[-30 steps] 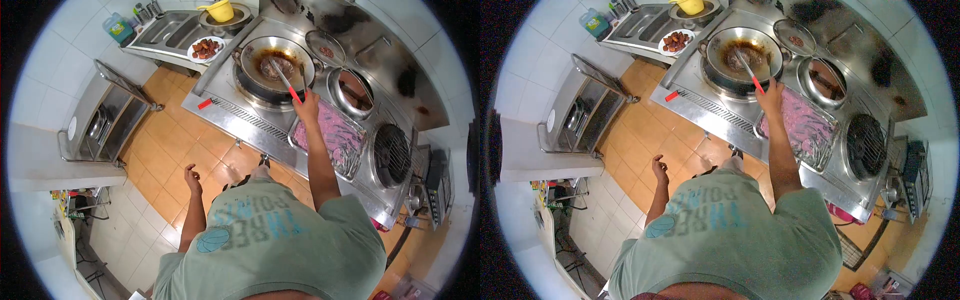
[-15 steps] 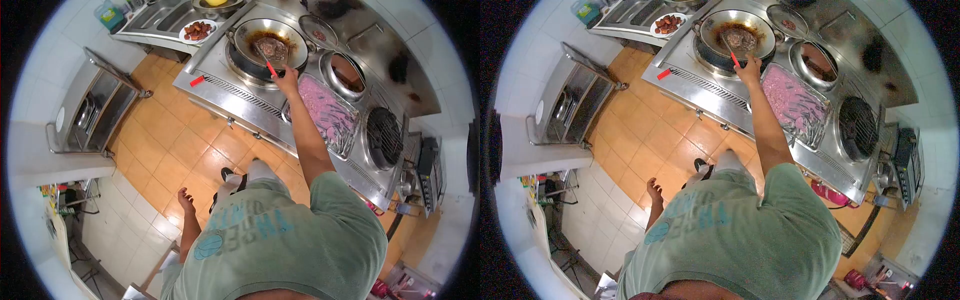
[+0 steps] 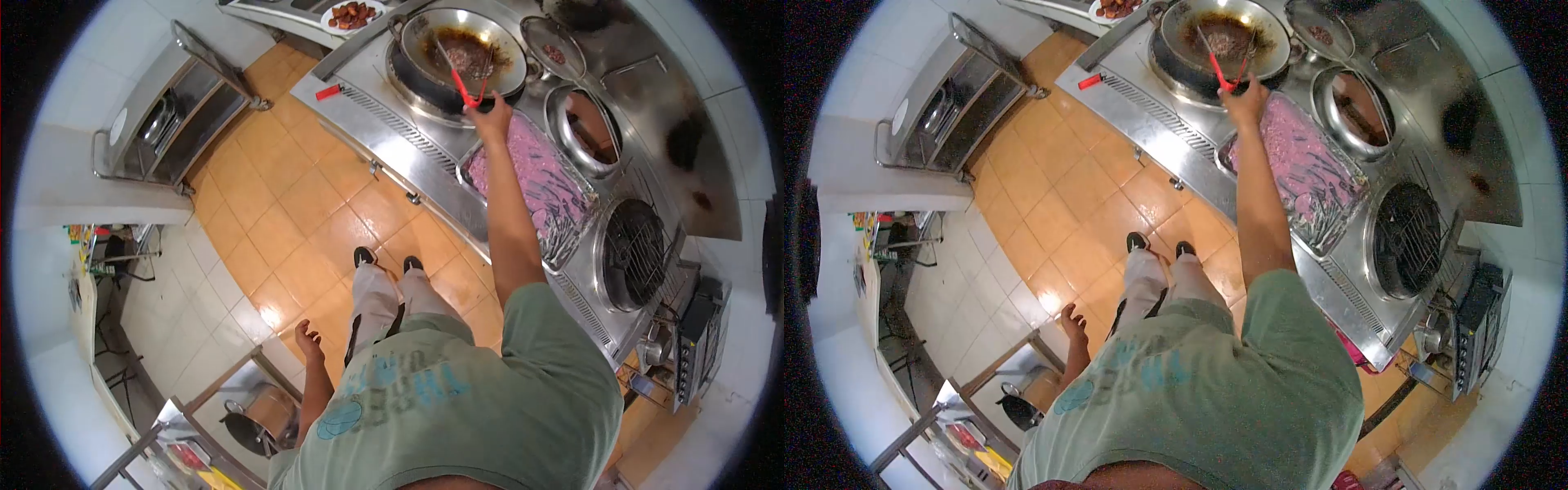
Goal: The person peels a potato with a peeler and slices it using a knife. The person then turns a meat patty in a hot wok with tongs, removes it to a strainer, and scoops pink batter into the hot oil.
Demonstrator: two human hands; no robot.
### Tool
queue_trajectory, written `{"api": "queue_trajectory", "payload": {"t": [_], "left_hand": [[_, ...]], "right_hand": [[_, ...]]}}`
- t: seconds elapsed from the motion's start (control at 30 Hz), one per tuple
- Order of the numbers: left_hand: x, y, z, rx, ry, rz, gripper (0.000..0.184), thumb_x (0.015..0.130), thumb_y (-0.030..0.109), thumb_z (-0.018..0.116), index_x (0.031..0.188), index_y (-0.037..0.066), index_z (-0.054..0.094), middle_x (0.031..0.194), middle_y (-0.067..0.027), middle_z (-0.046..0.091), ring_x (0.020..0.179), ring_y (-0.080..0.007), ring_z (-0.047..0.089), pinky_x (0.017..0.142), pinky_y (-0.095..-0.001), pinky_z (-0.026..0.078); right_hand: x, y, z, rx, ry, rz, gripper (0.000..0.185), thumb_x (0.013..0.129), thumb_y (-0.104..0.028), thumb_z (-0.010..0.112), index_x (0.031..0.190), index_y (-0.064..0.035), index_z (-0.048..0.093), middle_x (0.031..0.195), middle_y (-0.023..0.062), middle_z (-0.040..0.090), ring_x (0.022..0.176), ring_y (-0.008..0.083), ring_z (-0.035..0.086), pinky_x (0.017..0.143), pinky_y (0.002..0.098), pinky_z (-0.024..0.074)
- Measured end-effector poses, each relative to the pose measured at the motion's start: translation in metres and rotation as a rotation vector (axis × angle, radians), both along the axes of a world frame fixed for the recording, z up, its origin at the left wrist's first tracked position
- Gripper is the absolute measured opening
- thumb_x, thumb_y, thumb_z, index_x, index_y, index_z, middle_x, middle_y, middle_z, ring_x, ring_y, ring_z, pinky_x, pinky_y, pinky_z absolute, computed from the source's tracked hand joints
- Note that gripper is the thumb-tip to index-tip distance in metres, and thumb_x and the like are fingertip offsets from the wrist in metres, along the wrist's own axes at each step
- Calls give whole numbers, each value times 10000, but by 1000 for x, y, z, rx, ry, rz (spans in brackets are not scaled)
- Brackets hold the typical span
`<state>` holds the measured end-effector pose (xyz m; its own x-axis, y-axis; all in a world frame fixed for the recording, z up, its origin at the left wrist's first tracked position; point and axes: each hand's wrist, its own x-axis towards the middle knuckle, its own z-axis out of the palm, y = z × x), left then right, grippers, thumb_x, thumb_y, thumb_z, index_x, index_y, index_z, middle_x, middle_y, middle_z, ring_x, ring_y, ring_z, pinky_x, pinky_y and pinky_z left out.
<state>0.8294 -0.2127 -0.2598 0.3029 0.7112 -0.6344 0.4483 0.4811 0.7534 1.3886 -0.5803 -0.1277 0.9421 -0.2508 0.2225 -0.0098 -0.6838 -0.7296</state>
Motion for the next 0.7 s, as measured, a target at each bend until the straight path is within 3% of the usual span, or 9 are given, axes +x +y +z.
{"api": "queue_trajectory", "payload": {"t": [0.1, 0.2, 0.27, 0.3, 0.37, 0.4, 0.47, 0.6, 0.7], "left_hand": [[-11, -20, 16, -4, 47, -19, 242, 874, 277, 436, 995, 146, 600, 1053, 6, 524, 671, -124, 484, 590, -282, 389], [-29, -36, 8, 17, 108, -34, 239, 909, 303, 442, 989, 133, 590, 994, -4, 533, 662, -119, 490, 581, -279, 398], [-44, -44, 4, 19, 145, -10, 239, 922, 316, 452, 987, 129, 587, 952, -1, 533, 661, -117, 491, 578, -282, 400], [-51, -45, 2, 3, 127, 14, 224, 923, 312, 470, 983, 129, 585, 941, 1, 533, 658, -111, 490, 573, -273, 397], [-60, -49, -4, -20, 63, 103, 189, 913, 283, 509, 985, 126, 586, 914, 5, 543, 649, -99, 488, 562, -253, 392], [-69, -48, -5, -28, 22, 157, 171, 902, 257, 530, 991, 123, 589, 898, 7, 554, 643, -93, 486, 557, -243, 390], [-90, -47, -1, 16, -64, 145, 198, 914, 270, 507, 1029, 141, 603, 919, 7, 574, 713, -120, 521, 625, -276, 437], [-145, -43, 20, 127, -41, 228, 219, 874, 192, 553, 1078, 123, 597, 871, -7, 586, 671, -91, 531, 569, -249, 442], [-218, -38, 26, 57, -52, 321, 222, 915, 249, 529, 1104, 142, 577, 963, -13, 576, 769, -124, 547, 662, -282, 455]], "right_hand": [[-15, 3, 3, -16, -169, -30, 762, 621, -273, 832, 1261, -37, 492, 1158, 189, 512, 1088, 340, 468, 979, 395, 375], [-75, 15, 25, -21, -291, 57, 429, 695, -216, 778, 1039, -36, 594, 975, 137, 581, 941, 283, 532, 820, 388, 436], [-125, 26, 21, 9, -78, 206, 214, 747, -185, 732, 798, -42, 581, 761, 96, 569, 734, 236, 539, 639, 372, 422], [-152, 38, -2, 74, -170, 308, 239, 787, -196, 699, 713, -42, 532, 627, 95, 497, 575, 226, 485, 527, 370, 370], [-221, 60, -45, 182, 148, 576, 247, 892, -245, 627, 755, -47, 571, 611, -3, 488, 608, 77, 431, 538, 284, 378], [-261, 72, -63, 242, 360, 674, 290, 876, -213, 620, 696, -3, 534, 589, 103, 513, 558, 138, 495, 538, 332, 412], [-335, 99, -90, 359, 582, 958, 260, 900, -203, 590, 743, 4, 595, 612, 55, 557, 606, 94, 512, 578, 293, 437], [-424, 176, -87, 80, 870, 1574, 350, 933, -282, 551, 722, -7, 598, 591, 13, 525, 582, 91, 481, 551, 279, 402], [-478, 240, -95, 11, 998, 1858, 406, 944, -338, 529, 710, -11, 593, 578, 9, 510, 567, 95, 463, 542, 274, 382]]}}
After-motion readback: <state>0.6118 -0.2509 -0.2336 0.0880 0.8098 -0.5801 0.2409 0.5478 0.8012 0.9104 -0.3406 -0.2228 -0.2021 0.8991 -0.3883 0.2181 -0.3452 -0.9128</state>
